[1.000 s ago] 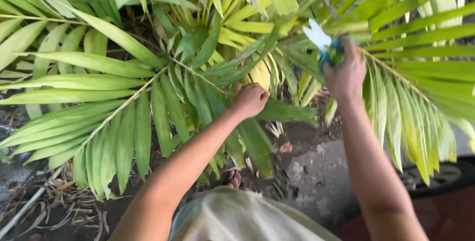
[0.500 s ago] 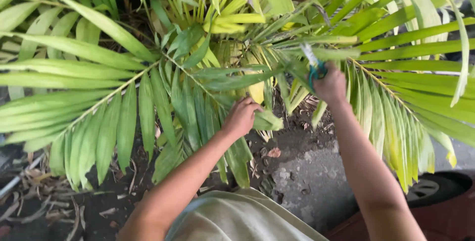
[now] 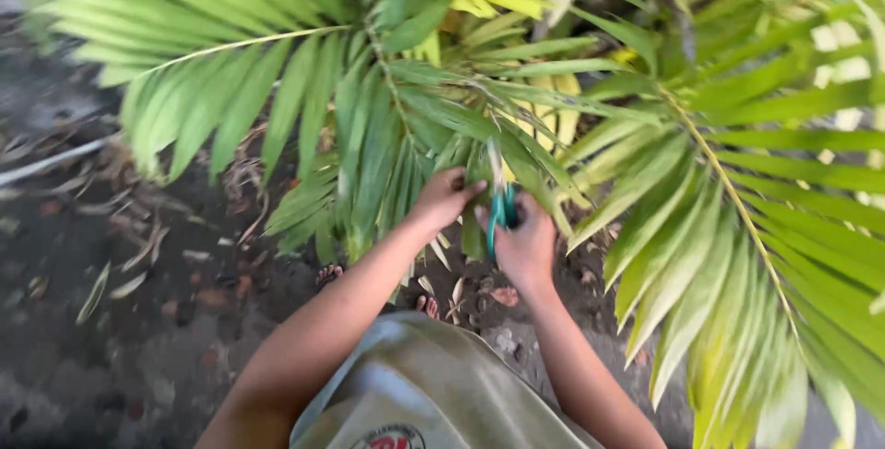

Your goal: Pruning dry and yellowing leaves from a palm plant using scissors.

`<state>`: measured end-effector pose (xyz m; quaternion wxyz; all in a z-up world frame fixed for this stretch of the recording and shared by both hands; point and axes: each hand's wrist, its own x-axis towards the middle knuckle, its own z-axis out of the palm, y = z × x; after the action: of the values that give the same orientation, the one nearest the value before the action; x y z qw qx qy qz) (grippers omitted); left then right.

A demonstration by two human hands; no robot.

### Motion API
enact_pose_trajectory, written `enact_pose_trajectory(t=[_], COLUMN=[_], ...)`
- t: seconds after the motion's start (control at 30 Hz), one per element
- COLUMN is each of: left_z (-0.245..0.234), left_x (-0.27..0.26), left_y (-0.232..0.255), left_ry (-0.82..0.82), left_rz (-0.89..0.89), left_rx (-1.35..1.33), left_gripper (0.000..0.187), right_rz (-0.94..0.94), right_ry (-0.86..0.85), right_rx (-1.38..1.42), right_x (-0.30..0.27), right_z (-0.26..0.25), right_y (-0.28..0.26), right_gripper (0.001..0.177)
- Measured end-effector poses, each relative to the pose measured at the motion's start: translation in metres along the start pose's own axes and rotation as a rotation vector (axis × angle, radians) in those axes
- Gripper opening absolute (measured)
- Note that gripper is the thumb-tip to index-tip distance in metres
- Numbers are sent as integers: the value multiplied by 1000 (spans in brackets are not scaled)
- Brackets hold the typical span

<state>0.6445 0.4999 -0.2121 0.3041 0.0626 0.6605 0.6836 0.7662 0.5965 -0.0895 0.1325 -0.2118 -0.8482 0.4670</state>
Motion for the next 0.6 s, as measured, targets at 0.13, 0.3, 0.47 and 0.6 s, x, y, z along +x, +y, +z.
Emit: enact_pose_trajectory(t=[0.13, 0.3, 0.47, 0.6], left_z=[-21, -57, -81, -103], left_x=[-31, -47, -48, -51], left_y=[16, 13, -11, -21], left_ry=[73, 78, 34, 66], left_rz=[41, -21, 34, 130], left_rx=[10, 248, 382, 564], left_gripper=[30, 28, 28, 30], right_rz=[-311, -476, 45, 80], right_ry=[42, 160, -125, -121], right_rx=[-189, -292, -299, 116], right_x=[-30, 7, 46, 68], right_z=[-51, -62, 0, 46], right_y=[-48, -20, 16, 67], right_gripper=[33, 39, 38, 27])
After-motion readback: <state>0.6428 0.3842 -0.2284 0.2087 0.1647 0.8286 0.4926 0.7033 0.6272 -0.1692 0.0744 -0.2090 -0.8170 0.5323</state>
